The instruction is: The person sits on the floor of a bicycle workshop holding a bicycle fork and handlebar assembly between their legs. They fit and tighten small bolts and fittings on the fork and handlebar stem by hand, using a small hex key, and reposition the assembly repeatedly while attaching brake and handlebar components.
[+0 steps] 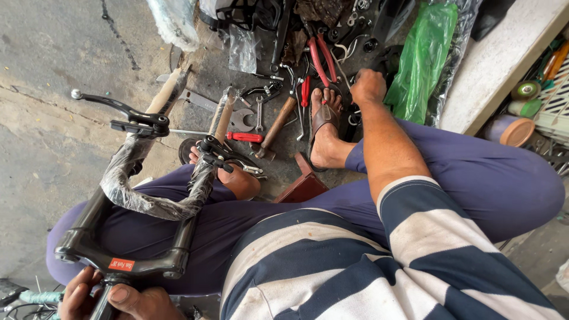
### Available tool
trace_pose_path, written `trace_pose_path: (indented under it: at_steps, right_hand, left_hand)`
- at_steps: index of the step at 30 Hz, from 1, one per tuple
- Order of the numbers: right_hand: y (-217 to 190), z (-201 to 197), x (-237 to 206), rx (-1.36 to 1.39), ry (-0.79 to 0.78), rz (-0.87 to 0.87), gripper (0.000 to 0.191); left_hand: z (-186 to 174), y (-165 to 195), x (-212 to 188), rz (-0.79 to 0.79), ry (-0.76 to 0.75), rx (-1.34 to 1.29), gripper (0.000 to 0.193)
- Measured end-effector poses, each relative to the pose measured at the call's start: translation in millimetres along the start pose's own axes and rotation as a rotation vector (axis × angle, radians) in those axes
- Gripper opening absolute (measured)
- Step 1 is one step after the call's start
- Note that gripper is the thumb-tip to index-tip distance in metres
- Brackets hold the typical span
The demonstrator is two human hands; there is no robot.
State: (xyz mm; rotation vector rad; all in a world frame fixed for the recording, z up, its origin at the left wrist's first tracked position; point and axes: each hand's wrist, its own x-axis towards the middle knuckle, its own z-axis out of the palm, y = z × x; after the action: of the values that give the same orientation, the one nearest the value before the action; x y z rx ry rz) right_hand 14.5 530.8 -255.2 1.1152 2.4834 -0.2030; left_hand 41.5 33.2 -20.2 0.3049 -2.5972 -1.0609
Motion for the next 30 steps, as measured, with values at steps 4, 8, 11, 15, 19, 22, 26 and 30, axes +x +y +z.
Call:
trace_pose_path:
  at_steps: [4, 8, 11, 15, 19, 22, 26, 30]
  right_hand:
    - [0.8, -3.8, 1.1, 0.161, 0.007, 0.085, 0.021]
    - [7.2, 2.2, -0.4, 0.098, -0.097, 0.147, 0.017]
    - [9.6, 6.6, -2.0, -0.035, -0.116, 0.101, 0.018]
    - [7.7, 8.8, -3.6, -0.113, -0.128, 0.031, 0.019]
    - [2.7, 8.3, -3.7, -0.173, -0.174, -0.002, 0.018]
    - [-5.2, 6.0, -3.3, -0.216, -0.19, -0.046, 0.026]
    - [-20.8, 1.8, -6.7, -0.249, -0.221, -0.094, 0.033]
    - [-31.7, 0.8, -14.4, -0.243, -0.282, -0.102, 0.038]
  left_hand:
    - [6.1, 1.0, -1.6, -0.021, 0.061, -0.035, 0.07]
    - [1.1, 5.6, -2.6, -0.027, 0.01, 0.003, 0.068]
    - [0.2, 6.3, -2.6, -0.015, -0.004, 0.005, 0.067]
    - [1.2, 10.1, -1.3, -0.016, 0.017, 0.004, 0.067]
    - [4.0, 10.7, 0.6, 0.0, 0.013, -0.096, 0.063]
    - [13.6, -6.7, 3.6, 0.079, 0.112, -0.21, 0.061]
    - [6.0, -34.2, 0.3, 0.081, 0.117, -0.272, 0.056]
    - [4.3, -47.2, -0.5, 0.061, 0.061, -0.465, 0.055]
